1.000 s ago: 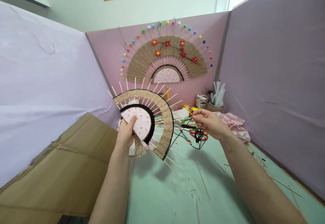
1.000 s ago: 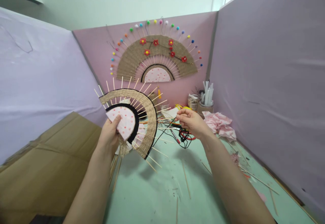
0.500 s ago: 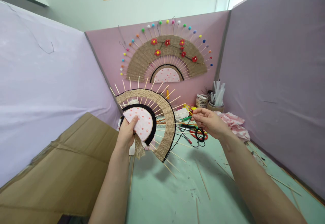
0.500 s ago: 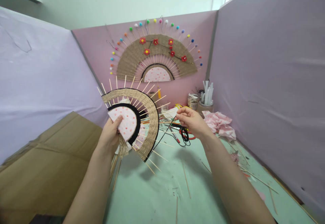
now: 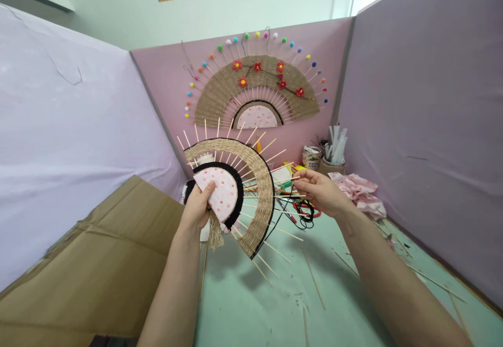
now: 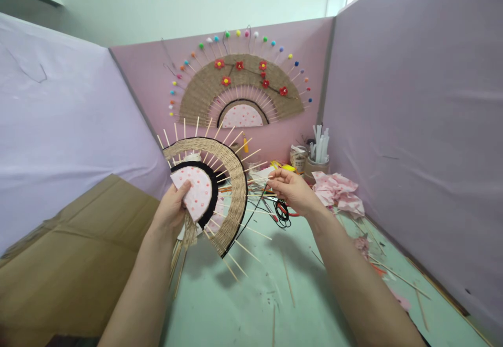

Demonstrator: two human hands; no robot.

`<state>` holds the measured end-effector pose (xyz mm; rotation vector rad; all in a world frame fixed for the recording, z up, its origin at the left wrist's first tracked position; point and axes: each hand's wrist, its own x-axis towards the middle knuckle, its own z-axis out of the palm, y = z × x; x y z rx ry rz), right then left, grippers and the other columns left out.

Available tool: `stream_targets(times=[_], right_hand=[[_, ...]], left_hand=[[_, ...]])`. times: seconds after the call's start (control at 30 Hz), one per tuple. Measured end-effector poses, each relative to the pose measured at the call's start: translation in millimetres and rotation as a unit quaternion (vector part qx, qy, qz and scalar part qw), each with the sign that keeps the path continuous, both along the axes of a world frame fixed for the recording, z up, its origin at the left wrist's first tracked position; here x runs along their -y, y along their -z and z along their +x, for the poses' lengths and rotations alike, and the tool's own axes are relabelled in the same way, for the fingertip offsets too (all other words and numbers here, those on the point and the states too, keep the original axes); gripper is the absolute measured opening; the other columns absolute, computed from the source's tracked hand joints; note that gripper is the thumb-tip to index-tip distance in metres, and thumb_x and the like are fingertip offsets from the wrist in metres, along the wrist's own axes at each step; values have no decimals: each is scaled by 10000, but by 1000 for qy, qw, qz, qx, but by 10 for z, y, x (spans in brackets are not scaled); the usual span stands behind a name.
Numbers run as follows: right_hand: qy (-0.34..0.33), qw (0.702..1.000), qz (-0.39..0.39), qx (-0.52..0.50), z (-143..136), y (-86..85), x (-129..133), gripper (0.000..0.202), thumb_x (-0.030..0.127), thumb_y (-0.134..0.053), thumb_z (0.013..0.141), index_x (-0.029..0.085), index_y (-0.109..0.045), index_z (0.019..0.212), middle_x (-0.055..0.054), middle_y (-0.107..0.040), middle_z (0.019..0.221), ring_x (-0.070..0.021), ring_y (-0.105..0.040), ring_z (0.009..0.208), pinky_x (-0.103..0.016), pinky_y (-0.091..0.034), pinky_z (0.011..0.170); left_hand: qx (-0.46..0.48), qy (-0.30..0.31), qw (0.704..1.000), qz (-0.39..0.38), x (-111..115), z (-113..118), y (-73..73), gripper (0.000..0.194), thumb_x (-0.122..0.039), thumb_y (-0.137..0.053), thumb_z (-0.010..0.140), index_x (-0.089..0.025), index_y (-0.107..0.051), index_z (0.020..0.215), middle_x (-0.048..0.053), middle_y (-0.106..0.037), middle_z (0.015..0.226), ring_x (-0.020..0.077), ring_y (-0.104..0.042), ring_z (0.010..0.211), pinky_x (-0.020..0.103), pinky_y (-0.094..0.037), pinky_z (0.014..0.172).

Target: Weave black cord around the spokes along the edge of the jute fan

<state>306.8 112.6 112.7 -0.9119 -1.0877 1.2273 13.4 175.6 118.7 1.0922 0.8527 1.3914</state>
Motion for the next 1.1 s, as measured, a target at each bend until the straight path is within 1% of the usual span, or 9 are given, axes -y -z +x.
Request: stream_targets(times=[0.1, 0.23, 0.37, 0.47, 0.57, 0.67, 0.8, 0.97, 1.1], right_hand=[[0, 1000, -10, 10, -44, -4, 10, 365, 340, -758, 611, 189, -523, 846, 49, -537, 642, -45, -364, 459, -201, -239, 433], [-16, 999, -33, 12, -128, -13, 29, 376, 333, -754, 603, 188, -515, 853, 51, -542, 619, -31, -324, 431, -191, -197, 424], [-24, 999, -42, -10, -200, 23, 3, 362, 269, -773, 581, 180, -532, 836, 49, -538, 635, -28, -346, 449, -188, -191, 430], [-43, 998, -29, -37, -218, 53, -20, 343, 281, -776, 591, 178, -554, 831, 46, -533, 646, -35, -382, 473, -196, -218, 440], [-60, 996, -25, -57, -209, 39, -6, 337, 288, -782, 588, 183, -557, 816, 31, -560, 677, -50, -431, 507, -202, -252, 453], [-58, 996, -40, -45, -191, -7, 33, 328, 297, -778, 598, 182, -554, 810, 14, -578, 686, -79, -490, 556, -209, -296, 473], [-55, 997, -42, -46, -170, -39, 64, 304, 283, -762, 616, 183, -550, 808, 20, -583, 678, -79, -500, 560, -215, -336, 504], [-51, 995, -54, -66, -156, -37, 55, 307, 257, -754, 622, 189, -545, 836, 29, -577, 661, -66, -491, 556, -194, -329, 491], [-54, 995, -55, -67, -153, -53, 49, 319, 296, -754, 625, 197, -536, 837, 33, -567, 646, -58, -448, 518, -182, -271, 434]], left_hand=[[-2, 7, 1000, -6, 17, 17, -14, 373, -262, -688, 715, -164, -568, 1055, 89, -687, 989, 174, -660, 799, 297, -528, 739], [-12, 31, 999, -10, 26, 33, -4, 384, -284, -696, 706, -152, -574, 1046, 88, -694, 953, 164, -660, 731, 274, -531, 678], [-18, 47, 999, -13, 32, 46, 19, 370, -296, -698, 705, -154, -583, 1026, 84, -695, 952, 155, -655, 712, 246, -523, 629], [-25, 52, 998, -20, 38, 48, 24, 350, -298, -693, 710, -155, -591, 1014, 88, -694, 957, 166, -658, 734, 257, -525, 645], [-25, 49, 998, -32, 40, 41, 17, 345, -301, -686, 712, -153, -592, 1009, 85, -699, 915, 174, -661, 712, 277, -529, 651], [-22, 43, 998, -44, 44, 30, 2, 315, -294, -668, 725, -144, -595, 992, 81, -700, 858, 173, -660, 674, 289, -533, 649], [-18, 40, 998, -48, 61, 23, -24, 283, -272, -656, 734, -140, -599, 978, 82, -702, 859, 171, -661, 663, 278, -535, 630], [-9, 34, 998, -53, 78, 15, -56, 245, -249, -644, 745, -132, -597, 954, 83, -704, 845, 158, -656, 632, 252, -535, 579], [2, 23, 998, -64, 73, -14, -77, 209, -228, -615, 765, -135, -591, 951, 75, -701, 801, 153, -652, 604, 247, -532, 559]])
